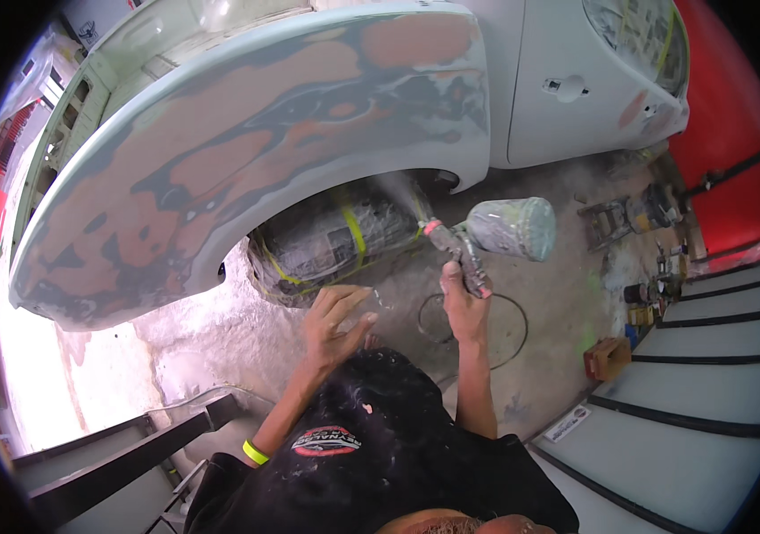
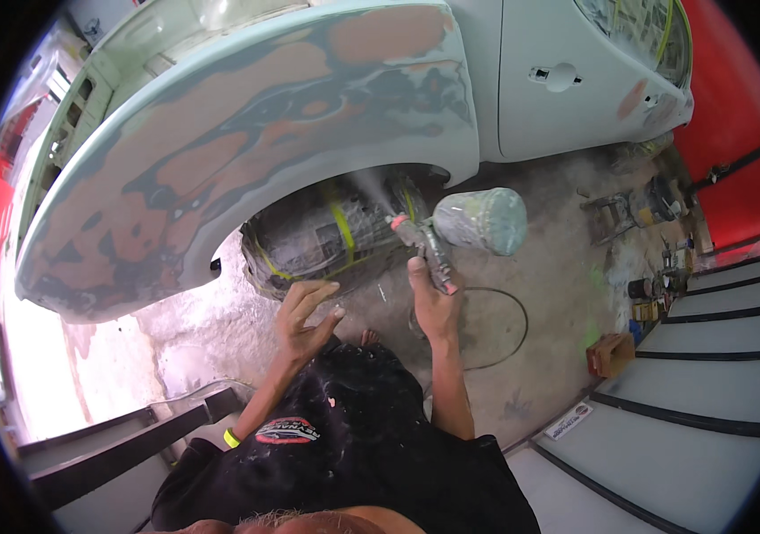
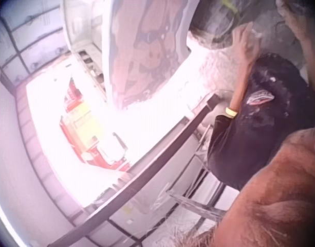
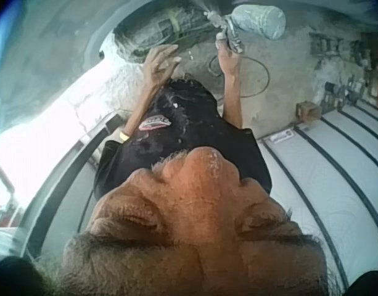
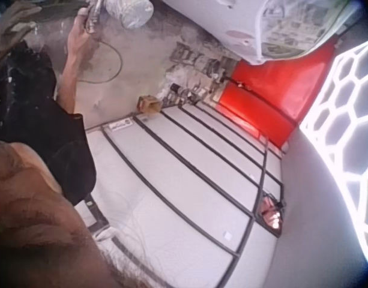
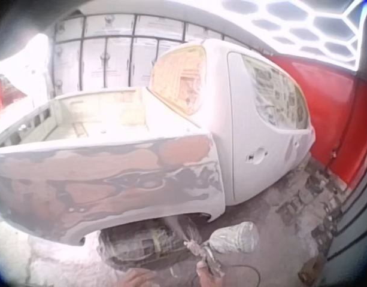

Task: Mix automotive paint and use a spray gun to apply it to a car body panel.

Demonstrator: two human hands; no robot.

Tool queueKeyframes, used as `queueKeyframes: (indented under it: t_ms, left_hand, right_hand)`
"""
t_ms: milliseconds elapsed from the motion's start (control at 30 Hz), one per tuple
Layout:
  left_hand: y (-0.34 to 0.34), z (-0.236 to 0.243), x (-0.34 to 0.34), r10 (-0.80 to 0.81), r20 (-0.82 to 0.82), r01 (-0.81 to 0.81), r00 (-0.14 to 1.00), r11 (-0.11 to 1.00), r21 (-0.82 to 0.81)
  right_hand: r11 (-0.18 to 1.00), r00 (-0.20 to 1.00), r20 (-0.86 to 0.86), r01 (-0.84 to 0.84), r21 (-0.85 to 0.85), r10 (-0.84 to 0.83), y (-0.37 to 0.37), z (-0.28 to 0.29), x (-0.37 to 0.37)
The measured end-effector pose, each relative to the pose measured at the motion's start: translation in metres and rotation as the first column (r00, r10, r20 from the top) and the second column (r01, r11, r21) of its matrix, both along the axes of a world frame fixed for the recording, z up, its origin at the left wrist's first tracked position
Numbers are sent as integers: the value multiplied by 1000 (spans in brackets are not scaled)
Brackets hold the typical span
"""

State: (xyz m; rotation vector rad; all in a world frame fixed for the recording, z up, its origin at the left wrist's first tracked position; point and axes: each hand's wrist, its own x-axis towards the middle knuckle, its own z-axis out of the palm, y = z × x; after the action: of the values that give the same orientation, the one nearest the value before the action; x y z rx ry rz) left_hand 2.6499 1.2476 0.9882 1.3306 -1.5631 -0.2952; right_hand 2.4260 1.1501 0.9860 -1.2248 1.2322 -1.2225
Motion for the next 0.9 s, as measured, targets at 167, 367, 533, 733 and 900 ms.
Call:
queueKeyframes:
  t_ms: [167, 367, 533, 733, 900]
  left_hand:
    - [-58, 66, -34, -19, 367, 162, 930, 918, -362]
    - [-76, 82, -33, -341, 475, 461, 811, 873, -159]
    - [-83, 74, -38, -433, 385, 510, 815, 851, -123]
    - [-84, 86, -45, -375, 431, 489, 820, 852, -188]
    - [-50, 77, -28, -225, 253, 306, 941, 884, -353]
  right_hand:
    - [947, 948, -81, -313, -74, 307, 13, 19, 14]
    - [900, 913, -100, -408, -155, 396, 11, 13, 6]
    - [921, 922, -183, -366, -133, 340, 17, 4, 2]
    - [894, 967, -97, -256, -369, 237, 13, -3, 12]
    - [1000, 994, 104, -11, -23, 14, -12, -23, -19]
